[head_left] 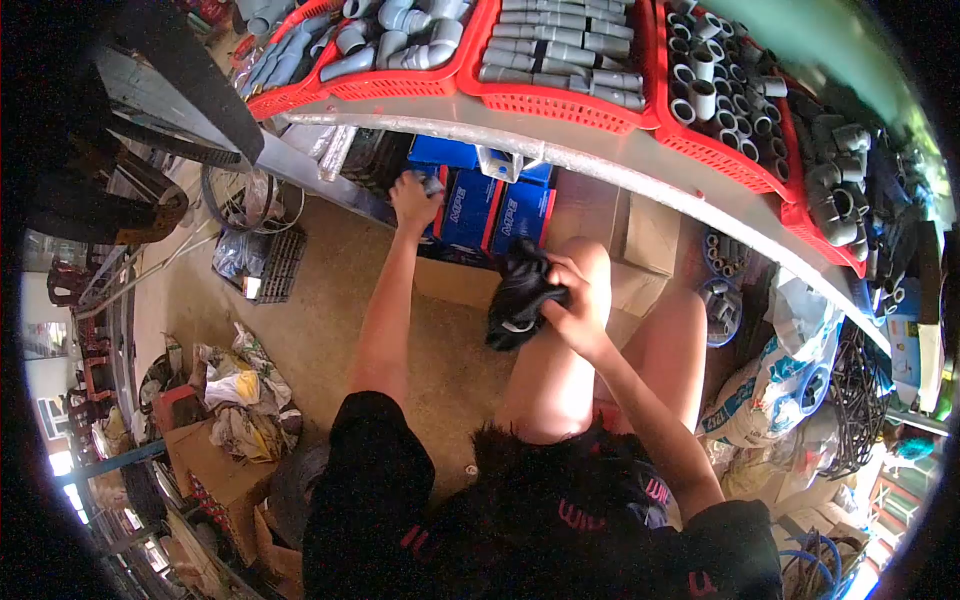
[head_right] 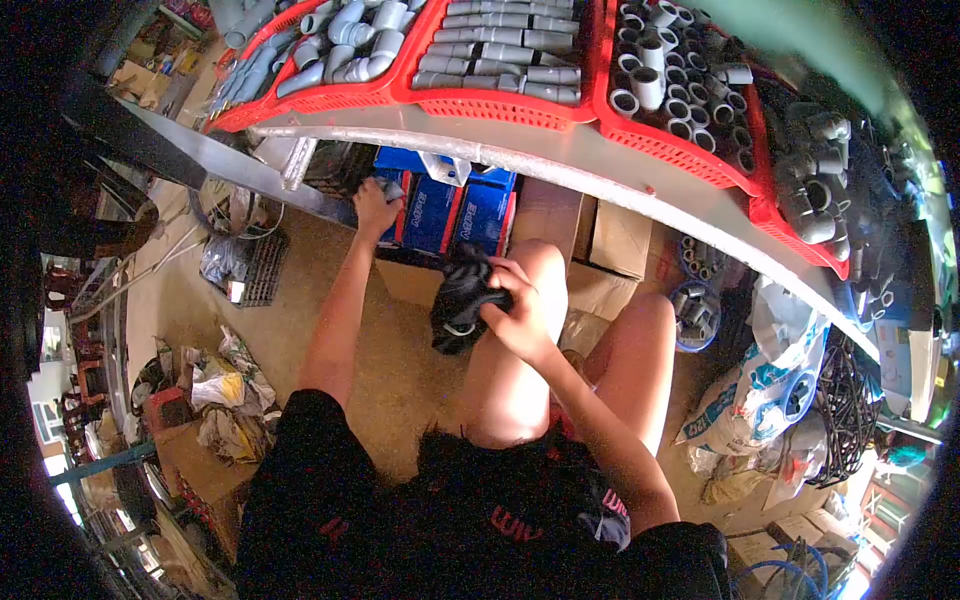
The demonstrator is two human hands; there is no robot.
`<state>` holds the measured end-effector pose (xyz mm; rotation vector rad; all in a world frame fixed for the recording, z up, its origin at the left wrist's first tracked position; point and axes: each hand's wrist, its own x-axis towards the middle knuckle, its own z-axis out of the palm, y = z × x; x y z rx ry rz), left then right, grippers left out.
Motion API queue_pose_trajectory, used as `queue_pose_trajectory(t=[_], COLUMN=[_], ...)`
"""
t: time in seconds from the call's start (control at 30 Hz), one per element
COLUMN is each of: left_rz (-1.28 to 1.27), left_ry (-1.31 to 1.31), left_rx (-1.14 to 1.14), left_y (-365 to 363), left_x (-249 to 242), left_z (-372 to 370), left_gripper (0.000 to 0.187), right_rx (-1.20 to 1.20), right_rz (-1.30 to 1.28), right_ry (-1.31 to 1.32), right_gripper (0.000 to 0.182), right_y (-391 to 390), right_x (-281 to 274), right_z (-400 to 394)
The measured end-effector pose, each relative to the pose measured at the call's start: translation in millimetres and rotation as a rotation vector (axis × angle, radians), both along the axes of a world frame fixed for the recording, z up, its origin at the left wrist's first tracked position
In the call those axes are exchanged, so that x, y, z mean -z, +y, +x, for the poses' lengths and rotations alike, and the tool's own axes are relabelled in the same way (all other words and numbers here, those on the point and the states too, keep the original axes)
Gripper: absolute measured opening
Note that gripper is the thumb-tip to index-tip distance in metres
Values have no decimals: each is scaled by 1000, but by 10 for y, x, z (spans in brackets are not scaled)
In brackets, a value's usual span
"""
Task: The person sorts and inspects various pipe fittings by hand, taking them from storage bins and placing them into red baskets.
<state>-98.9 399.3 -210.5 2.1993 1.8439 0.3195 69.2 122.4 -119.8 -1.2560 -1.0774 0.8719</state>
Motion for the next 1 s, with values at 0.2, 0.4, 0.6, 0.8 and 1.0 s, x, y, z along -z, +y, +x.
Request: queue_pose_trajectory(t=[0.2, 0.4, 0.6, 0.8, 1.0], left_rz=[-40, 218, 118, 295, 355], left_ry=[-417, -553, -584, -72, 460], left_rx=[-496, -111, -24, 383, 673], left_y=[269, 14, 45, -103, -278], left_x=[266, 429, 469, 8, -366], left_z=[139, 100, 7, 11, 488], left_gripper=[70, 66, 66, 63, 35], right_rx=[-29, -81, -84, -77, -29], right_rz=[7, 45, 29, -20, -33], right_ry=[476, 844, 713, 989, 958], right_gripper=[21, 17, 22, 25, 25], right_y=[-86, 21, 67, -32, -481], right_x=[283, 258, 352, 275, 76], right_z=[123, -1, -61, 80, 70])
